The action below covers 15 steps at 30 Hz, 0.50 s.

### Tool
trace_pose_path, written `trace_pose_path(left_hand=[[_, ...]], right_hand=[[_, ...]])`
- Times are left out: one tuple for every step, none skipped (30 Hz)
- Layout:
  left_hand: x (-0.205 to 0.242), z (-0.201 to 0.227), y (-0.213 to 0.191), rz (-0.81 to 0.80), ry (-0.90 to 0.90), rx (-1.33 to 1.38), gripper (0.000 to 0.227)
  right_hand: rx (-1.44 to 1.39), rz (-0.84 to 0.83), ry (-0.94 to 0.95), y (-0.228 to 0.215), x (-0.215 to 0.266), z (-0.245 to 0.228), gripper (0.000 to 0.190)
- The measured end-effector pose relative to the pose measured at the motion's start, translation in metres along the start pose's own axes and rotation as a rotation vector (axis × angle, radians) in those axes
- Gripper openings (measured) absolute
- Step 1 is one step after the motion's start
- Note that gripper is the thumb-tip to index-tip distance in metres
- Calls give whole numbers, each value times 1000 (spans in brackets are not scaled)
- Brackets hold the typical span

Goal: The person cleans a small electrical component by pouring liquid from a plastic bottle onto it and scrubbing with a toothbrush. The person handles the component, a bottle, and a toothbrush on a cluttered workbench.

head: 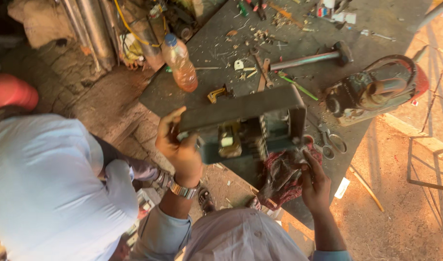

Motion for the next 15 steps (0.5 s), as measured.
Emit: trace_pose_path(left_hand=[[-1,2,2,-38,40,-54,49],[-1,4,4,-76,79,-108,49],[-3,6,3,-63,97,-232,48],[-3,7,3,-50,114,-357,46],[-4,9,1,-40,128,-484,44],[-5,11,2,-61,177,-554,47],[-4,12,4,-87,223,-624,50],[-4,13,5,-115,268,-693,52],[-4,13,7,-149,319,-760,54],[-4,12,9,-183,369,-827,55],[-3,10,12,-219,420,-890,58],[-4,4,15,-252,399,-964,57],[-5,-3,18,-283,378,-1036,56],[-5,-9,22,-315,356,-1107,57],[-4,-13,25,-351,350,-1172,59]], right_hand=[[3,-5,-7,0,-1,-1,42],[5,-10,-14,-1,-2,-1,42],[-13,-16,-21,0,-3,-1,42],[-32,-22,-27,0,-4,0,42],[-53,-26,-29,1,-4,1,43],[-56,-33,-26,3,-4,2,42],[-58,-36,-18,4,-3,4,41],[-60,-39,-10,6,-3,6,40],[-53,-45,-11,8,-1,8,41],[-46,-51,-13,10,-1,9,41],[-37,-55,-16,10,-1,10,41],[-31,-63,-10,11,0,11,41],[-24,-71,-6,12,-1,12,41],[-17,-80,-2,13,-1,13,41],[-37,-100,-3,16,-2,12,43]])
Point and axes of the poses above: each hand's wrist, its own x-axis away from the middle knuckle, its own y-axis out of the palm, z = x × y, the point moved 5 cm from there along -x, towards the middle knuckle, and after that the axes turned 6 degrees about x, right-handed, at the moved point
